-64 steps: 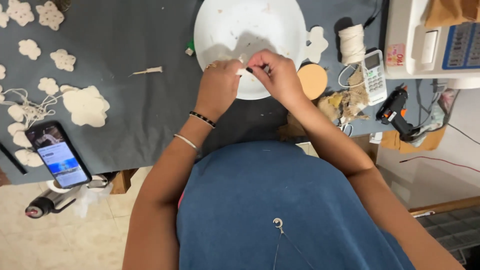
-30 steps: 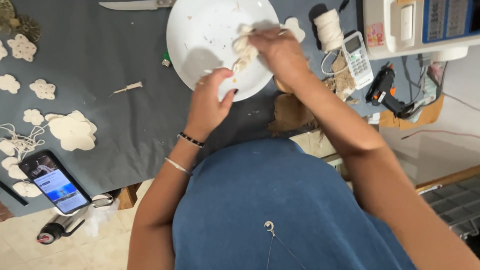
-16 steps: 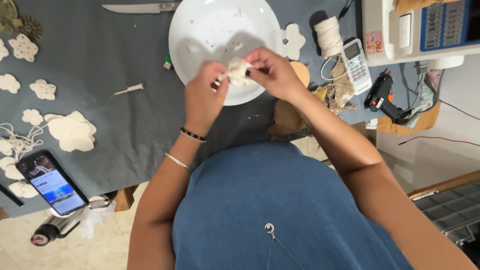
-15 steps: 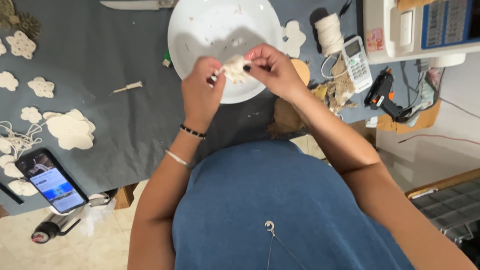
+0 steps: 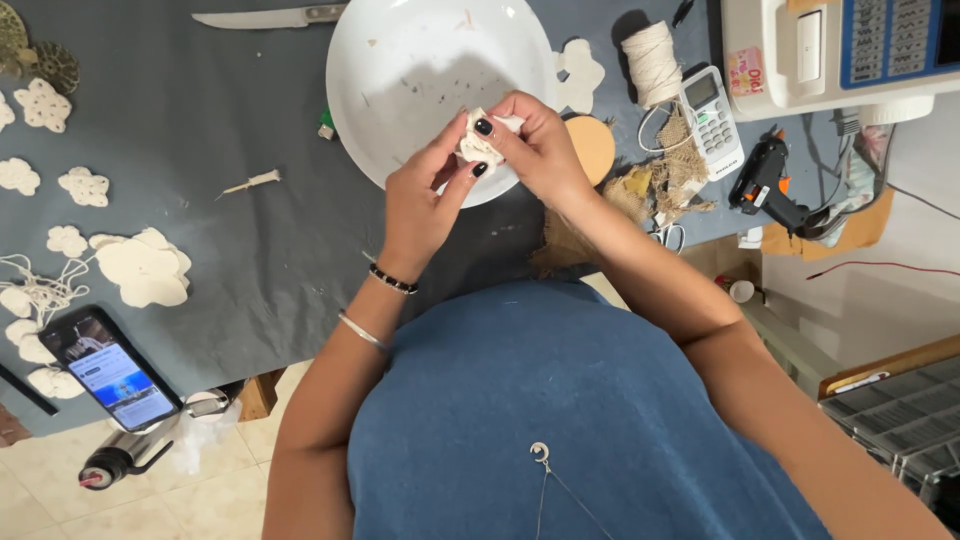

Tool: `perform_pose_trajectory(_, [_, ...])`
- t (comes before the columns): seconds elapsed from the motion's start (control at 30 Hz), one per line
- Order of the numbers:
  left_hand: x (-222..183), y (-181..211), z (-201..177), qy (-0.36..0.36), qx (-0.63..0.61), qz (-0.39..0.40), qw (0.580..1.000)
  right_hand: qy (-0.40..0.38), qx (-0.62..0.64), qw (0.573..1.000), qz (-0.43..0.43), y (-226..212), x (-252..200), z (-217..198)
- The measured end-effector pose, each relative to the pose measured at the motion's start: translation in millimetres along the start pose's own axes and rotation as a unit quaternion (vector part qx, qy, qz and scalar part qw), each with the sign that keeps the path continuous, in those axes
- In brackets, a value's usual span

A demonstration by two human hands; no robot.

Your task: Applying white adhesive to small decorative cutouts and assembling them onto a fabric base.

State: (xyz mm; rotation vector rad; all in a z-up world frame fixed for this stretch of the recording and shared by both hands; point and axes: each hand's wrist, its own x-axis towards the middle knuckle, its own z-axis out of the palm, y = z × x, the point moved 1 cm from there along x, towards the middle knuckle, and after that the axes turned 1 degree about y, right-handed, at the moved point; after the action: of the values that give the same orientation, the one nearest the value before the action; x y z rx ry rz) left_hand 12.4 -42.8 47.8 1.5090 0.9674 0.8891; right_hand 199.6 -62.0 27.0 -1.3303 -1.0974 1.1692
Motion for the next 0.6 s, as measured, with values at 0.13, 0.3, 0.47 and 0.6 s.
perform_pose_trajectory(0.13, [2, -23, 8, 0.082, -0.118, -0.057, 0.988, -0.001, -0.160, 0.980, -0.115, -35, -13, 9])
perform_pose_trajectory(0.3, [-2, -38, 10, 0.122, -0.237, -0.118, 0.957, -0.047, -0.259, 0.933, -0.247, -38, -22, 17])
perform_pose_trajectory(0.47, [-8, -1, 4, 0.093, -0.135, -0.062, 0.985, 0.006, -0.178, 0.979, -0.095, -41, -12, -4])
perform_pose_trajectory(0.6, [-5, 11, 8, 0.063, -0.194, -0.067, 0.977, 0.008, -0.065, 0.996, -0.067, -32, -11, -6])
